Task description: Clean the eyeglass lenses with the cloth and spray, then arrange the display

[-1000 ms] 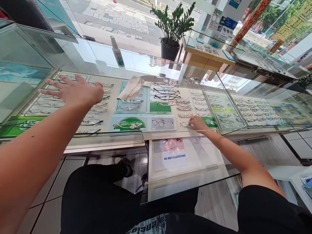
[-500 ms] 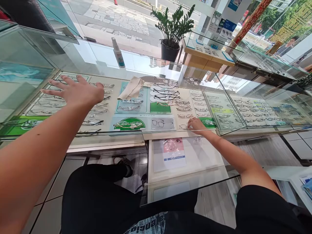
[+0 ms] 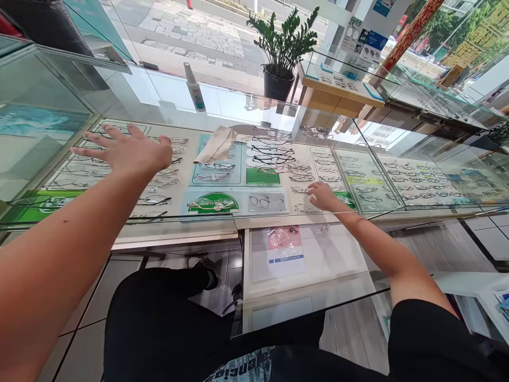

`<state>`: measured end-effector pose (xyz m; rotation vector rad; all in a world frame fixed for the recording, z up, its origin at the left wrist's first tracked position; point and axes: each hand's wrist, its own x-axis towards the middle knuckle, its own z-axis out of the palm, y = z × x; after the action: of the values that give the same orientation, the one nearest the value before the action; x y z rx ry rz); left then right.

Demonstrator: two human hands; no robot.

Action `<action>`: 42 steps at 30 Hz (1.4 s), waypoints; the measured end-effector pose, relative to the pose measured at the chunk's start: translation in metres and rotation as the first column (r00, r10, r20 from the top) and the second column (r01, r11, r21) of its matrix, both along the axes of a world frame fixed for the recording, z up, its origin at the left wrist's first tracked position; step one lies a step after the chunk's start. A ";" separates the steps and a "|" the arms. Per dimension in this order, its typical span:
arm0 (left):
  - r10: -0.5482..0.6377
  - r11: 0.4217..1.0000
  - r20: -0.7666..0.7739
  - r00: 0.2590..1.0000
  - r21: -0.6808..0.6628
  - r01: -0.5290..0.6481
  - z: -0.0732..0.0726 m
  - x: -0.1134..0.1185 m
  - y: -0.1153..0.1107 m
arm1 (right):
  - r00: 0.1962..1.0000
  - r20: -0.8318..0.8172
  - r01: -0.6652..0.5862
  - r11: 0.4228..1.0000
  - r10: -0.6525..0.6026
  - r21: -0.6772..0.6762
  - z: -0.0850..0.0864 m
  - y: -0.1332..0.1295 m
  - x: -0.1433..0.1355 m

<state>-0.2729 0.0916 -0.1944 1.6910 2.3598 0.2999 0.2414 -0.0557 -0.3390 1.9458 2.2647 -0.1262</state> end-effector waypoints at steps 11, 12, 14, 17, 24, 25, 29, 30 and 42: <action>0.009 1.000 0.003 1.000 0.011 -0.009 -0.004 -0.003 0.003 | 0.997 0.060 -0.036 0.996 0.041 -0.081 -0.009 0.025 -0.009; 0.009 1.000 0.000 1.000 0.004 -0.009 -0.003 -0.002 0.003 | 0.997 0.063 -0.041 0.995 0.047 -0.087 -0.009 0.023 -0.009; 0.009 1.000 -0.019 1.000 0.000 -0.009 -0.002 -0.001 0.003 | 0.996 0.069 -0.049 0.993 0.056 -0.103 -0.008 0.019 -0.008; 0.011 1.000 -0.048 0.999 -0.004 -0.011 -0.002 0.000 0.004 | 0.995 0.076 -0.050 0.991 0.060 -0.125 -0.008 0.010 -0.009; 0.031 0.999 -0.053 0.998 -0.014 -0.032 0.001 0.003 0.002 | 0.996 0.069 -0.038 0.991 0.047 -0.125 -0.003 -0.002 -0.012; 0.029 1.000 -0.054 0.998 -0.011 -0.029 0.000 0.002 0.003 | 0.997 0.067 -0.034 0.993 0.042 -0.112 -0.001 -0.002 -0.011; 0.015 1.000 -0.062 0.998 -0.001 -0.016 -0.005 0.000 0.006 | 0.997 0.073 -0.002 1.000 0.004 -0.023 0.008 0.009 -0.011; 0.016 1.000 -0.067 0.998 0.002 -0.016 -0.006 -0.001 0.006 | 0.997 0.079 0.009 1.000 -0.008 -0.002 0.009 0.015 -0.012; 0.012 1.000 -0.055 0.998 -0.005 -0.013 -0.005 -0.001 0.003 | 0.981 0.180 0.090 0.994 -0.079 -0.054 -0.013 0.084 -0.016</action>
<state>-0.2739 0.0945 -0.1998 1.7038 2.4089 0.2515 0.2253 0.0287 -0.3522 1.9393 2.0431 -0.0301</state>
